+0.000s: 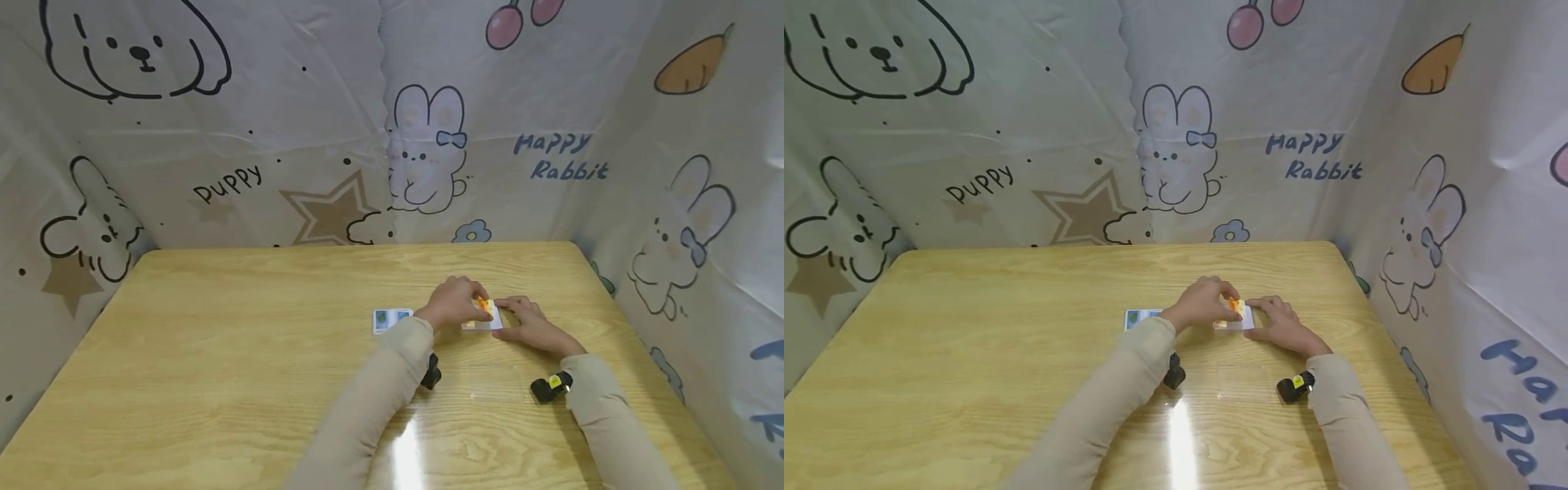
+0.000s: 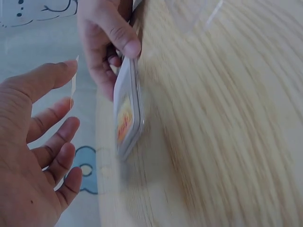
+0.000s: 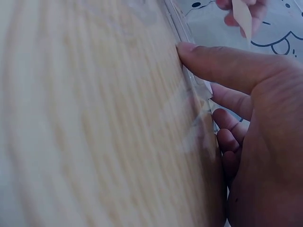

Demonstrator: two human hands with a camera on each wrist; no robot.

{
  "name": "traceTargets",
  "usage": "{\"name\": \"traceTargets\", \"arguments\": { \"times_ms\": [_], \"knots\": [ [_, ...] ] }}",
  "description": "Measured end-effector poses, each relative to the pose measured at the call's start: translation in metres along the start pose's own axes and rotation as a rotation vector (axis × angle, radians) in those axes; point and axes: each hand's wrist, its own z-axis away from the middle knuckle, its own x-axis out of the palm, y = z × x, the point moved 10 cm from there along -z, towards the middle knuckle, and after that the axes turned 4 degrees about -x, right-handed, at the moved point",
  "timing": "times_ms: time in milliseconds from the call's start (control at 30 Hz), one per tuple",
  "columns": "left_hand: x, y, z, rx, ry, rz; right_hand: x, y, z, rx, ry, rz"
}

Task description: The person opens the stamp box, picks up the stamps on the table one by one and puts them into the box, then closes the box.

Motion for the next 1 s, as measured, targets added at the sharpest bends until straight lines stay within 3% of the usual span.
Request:
{"name": "traceTargets", "arguments": {
  "times_ms": [200, 567, 1000],
  "knots": [
    [0.009, 0.010, -0.009, 0.011, 0.018, -0.091, 0.000, -0.005, 0.001, -0.026, 0.005, -0.018],
    [0.021, 0.006, -0.015, -0.040, 0.007, -0.186, 0.000, -0.002, 0.000, -0.029, 0.008, -0.040],
    [0.029, 0.002, -0.017, -0.046, 0.015, -0.179, 0.001, 0.003, -0.002, -0.012, 0.017, -0.022]
  ]
}}
